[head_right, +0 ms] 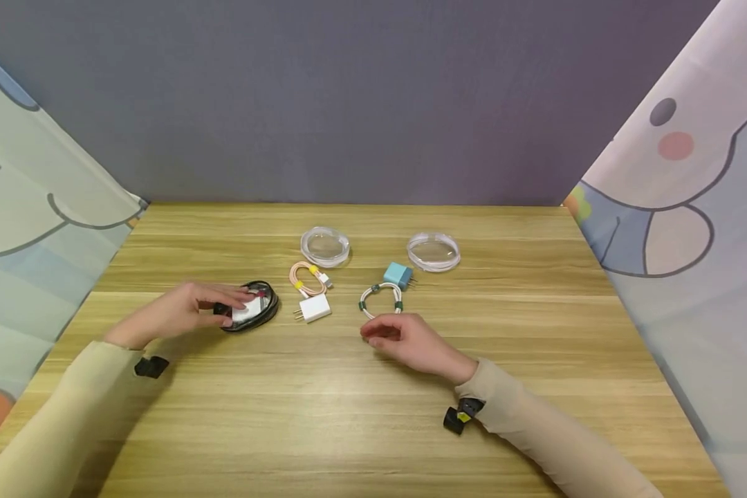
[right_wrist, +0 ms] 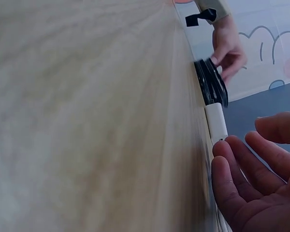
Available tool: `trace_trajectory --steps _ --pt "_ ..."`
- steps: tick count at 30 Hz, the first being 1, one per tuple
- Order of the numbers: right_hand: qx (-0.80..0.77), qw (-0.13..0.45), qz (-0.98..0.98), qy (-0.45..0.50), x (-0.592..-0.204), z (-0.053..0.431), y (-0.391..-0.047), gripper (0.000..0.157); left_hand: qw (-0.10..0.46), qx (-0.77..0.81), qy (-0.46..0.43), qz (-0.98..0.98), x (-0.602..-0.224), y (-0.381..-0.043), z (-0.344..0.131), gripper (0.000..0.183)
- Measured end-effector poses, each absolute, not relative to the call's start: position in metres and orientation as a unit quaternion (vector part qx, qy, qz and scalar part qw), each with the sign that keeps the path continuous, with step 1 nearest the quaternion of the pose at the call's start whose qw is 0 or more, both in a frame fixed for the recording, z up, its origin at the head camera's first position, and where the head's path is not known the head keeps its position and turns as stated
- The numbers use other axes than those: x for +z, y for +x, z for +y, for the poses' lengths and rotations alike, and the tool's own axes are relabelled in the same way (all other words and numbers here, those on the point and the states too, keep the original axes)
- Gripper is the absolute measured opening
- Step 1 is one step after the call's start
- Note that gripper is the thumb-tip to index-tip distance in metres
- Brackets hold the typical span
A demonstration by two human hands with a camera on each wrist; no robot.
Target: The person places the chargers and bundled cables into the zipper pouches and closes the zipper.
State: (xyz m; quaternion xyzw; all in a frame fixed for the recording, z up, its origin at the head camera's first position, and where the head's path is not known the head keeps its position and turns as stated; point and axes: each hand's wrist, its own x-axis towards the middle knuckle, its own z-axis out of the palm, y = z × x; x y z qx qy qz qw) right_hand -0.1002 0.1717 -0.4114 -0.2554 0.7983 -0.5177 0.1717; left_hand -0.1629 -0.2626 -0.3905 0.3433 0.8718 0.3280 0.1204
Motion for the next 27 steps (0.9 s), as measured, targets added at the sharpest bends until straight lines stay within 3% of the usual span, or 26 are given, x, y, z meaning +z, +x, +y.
trace_trajectory --steps 11,21,27 --pt "-0.525 0.176 0.794 -0.252 -0.410 0.175 -0.102 0.023 0.221 0.360 0.373 0.826 -0.386 -0.152 -0.254 0.032" --pt "-0.535 0.202 0.778 -0.258 -0.412 0.176 -0.101 0.026 0.237 0.366 0.397 0.808 -0.385 -0.147 -0.228 0.035" --pt "-0.524 0.190 0.791 -0.253 -0.413 0.178 -0.104 0.026 0.237 0.361 0.405 0.806 -0.384 -0.146 -0.214 0.038"
